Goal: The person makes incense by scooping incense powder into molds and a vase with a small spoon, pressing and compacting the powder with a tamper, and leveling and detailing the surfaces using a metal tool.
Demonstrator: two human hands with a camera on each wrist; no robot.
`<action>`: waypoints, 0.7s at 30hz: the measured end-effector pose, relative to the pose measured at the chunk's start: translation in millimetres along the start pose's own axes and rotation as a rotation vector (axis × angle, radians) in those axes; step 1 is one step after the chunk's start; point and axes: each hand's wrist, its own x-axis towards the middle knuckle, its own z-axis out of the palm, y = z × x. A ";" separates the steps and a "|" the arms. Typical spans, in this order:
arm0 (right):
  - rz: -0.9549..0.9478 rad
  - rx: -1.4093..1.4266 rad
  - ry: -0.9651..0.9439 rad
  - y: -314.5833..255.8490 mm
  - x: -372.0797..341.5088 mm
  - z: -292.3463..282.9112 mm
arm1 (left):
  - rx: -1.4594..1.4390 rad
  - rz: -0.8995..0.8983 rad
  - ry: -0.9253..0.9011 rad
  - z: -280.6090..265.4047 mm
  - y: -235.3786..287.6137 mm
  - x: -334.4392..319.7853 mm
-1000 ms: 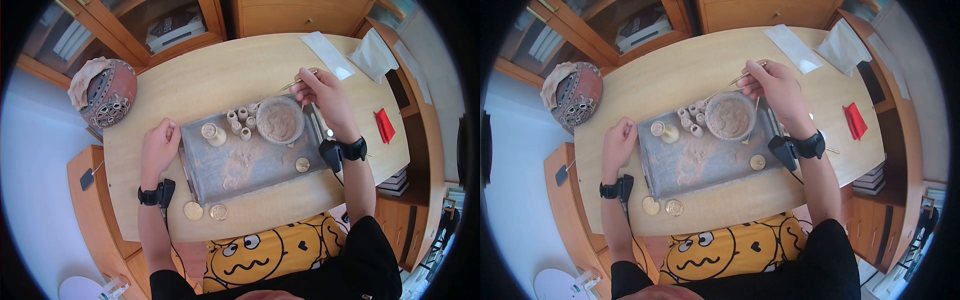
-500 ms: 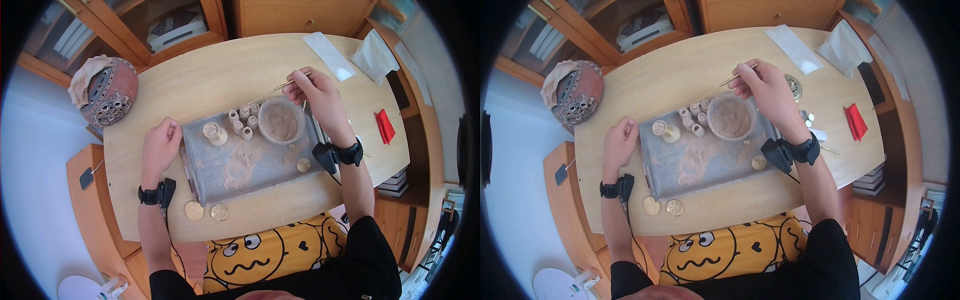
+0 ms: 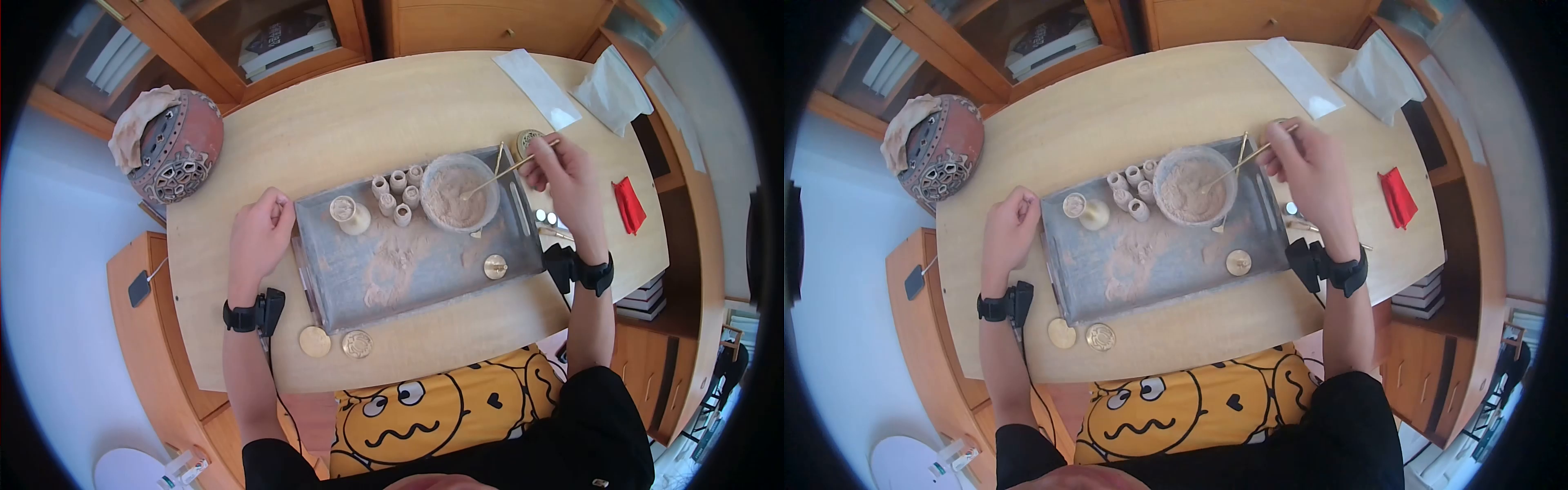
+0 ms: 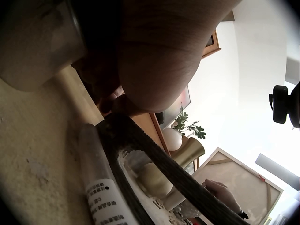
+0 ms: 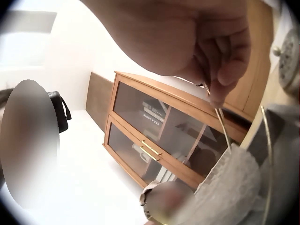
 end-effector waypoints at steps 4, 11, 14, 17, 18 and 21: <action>0.117 0.064 -0.135 -2.2 0.1 10.4 | 0.017 0.005 0.003 -0.7 0.3 1.2; 0.230 0.275 -0.116 2.7 12.4 10.9 | -0.011 -0.008 0.005 -1.6 0.6 0.2; 0.199 0.361 -0.119 2.2 20.7 12.5 | 0.007 0.004 -0.004 -2.0 0.7 -0.3; 0.194 0.386 -0.106 -6.5 26.1 20.8 | 0.007 0.001 0.005 -2.7 3.2 0.7; 0.193 0.387 -0.105 -8.9 28.4 24.4 | 0.011 -0.007 0.003 -2.7 3.3 0.4; 0.154 0.346 -0.116 -13.5 32.5 35.4 | 0.017 0.007 0.010 -1.5 0.8 0.6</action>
